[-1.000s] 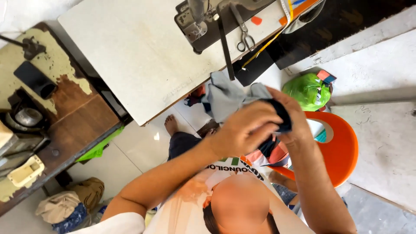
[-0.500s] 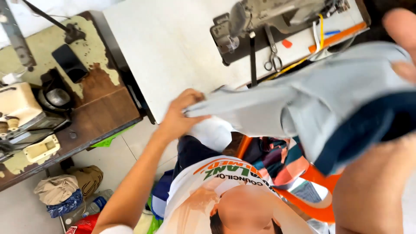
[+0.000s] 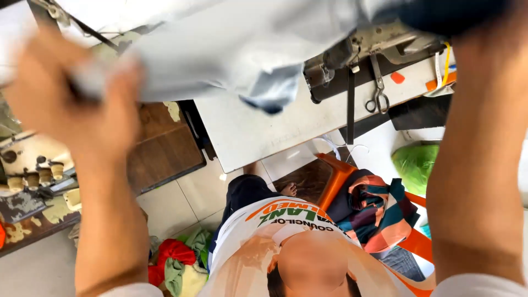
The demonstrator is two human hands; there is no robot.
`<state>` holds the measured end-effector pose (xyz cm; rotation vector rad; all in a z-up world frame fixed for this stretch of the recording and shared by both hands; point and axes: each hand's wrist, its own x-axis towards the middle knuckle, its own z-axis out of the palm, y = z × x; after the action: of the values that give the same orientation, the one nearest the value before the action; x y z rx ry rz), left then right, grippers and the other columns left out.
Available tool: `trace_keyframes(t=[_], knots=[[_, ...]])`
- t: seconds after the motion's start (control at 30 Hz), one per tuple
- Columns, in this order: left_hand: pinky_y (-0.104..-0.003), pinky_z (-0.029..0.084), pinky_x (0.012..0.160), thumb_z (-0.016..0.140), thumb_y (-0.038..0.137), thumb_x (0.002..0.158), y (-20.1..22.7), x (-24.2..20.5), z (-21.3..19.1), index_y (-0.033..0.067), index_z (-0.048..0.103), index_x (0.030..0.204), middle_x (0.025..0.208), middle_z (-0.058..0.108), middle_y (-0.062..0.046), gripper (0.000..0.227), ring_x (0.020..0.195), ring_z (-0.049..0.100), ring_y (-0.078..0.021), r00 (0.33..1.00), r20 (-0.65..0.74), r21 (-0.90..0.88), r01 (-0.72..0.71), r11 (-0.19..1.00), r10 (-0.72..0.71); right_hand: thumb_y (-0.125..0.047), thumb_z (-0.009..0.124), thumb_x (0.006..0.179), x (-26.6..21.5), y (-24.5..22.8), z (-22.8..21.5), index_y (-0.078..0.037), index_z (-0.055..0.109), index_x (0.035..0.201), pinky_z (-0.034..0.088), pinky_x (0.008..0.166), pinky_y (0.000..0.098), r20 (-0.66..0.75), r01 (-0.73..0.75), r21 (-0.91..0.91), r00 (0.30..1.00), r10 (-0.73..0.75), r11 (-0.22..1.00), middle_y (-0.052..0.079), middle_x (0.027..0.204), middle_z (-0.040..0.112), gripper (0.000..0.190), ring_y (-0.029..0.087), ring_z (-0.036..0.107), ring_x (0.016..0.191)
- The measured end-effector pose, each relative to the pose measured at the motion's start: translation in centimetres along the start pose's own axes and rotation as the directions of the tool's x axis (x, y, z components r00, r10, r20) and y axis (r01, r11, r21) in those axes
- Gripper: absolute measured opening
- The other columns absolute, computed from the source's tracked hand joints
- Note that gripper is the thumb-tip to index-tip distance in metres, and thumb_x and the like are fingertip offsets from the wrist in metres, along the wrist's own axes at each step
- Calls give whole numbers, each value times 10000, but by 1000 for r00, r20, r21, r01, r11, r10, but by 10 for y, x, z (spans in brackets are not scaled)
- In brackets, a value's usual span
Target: A person measures fabric with a tape measure, cuts it with scissors, then unfolds and buttons a shirt to measure its dimensions.
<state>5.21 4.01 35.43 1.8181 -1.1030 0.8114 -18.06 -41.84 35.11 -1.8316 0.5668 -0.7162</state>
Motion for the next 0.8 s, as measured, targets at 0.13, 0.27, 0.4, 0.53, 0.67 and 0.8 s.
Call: trace_keyframes(t=[0.13,0.27,0.4,0.53,0.67,0.8], knots=[[-364,335,523,755,330,890,24,-93,-4,138,610,721,644,552,2,294,559,476,-189,831,499,9,281,960,-247,-275,413,1248,-87,62,27,18,668,1141,533,1083,393,69,165,-112,985,-158,980,157,1214,682,403,263,663,1130],[-460,545,667,854,297,817,4,-243,46,95,706,854,766,731,-130,253,725,718,-360,539,717,96,552,828,-443,-28,559,843,-199,209,88,-224,816,1126,357,574,221,96,-584,-216,785,612,782,12,790,720,430,104,489,586],[-494,502,991,772,335,884,-44,-263,111,52,668,1212,1303,640,-188,446,1160,661,-384,333,866,195,462,865,-373,-181,743,842,-218,277,156,-166,718,1328,513,1044,363,169,-72,-596,962,213,800,86,1313,672,487,273,647,1230],[-556,367,1138,684,173,979,-105,-241,205,-19,581,1320,1478,483,-292,405,1341,525,-453,822,530,34,223,974,-207,-253,653,952,-169,232,240,-159,524,1523,395,1185,451,268,-46,-618,926,265,785,97,1598,405,594,304,415,1472],[-593,275,1161,765,393,969,-185,-264,241,4,569,1368,1533,409,-281,590,1397,453,-438,851,382,263,273,925,-360,-283,672,949,-137,243,296,-183,457,1575,223,1244,582,296,25,-665,926,233,746,166,1645,287,669,416,258,1533],[-534,496,855,794,245,791,-219,-267,182,151,665,1059,1152,611,-116,312,1010,643,-366,620,583,538,189,822,-524,-285,763,874,-146,257,278,-106,551,1492,185,1240,568,112,-37,-702,980,163,711,205,1598,338,678,432,276,1505]])
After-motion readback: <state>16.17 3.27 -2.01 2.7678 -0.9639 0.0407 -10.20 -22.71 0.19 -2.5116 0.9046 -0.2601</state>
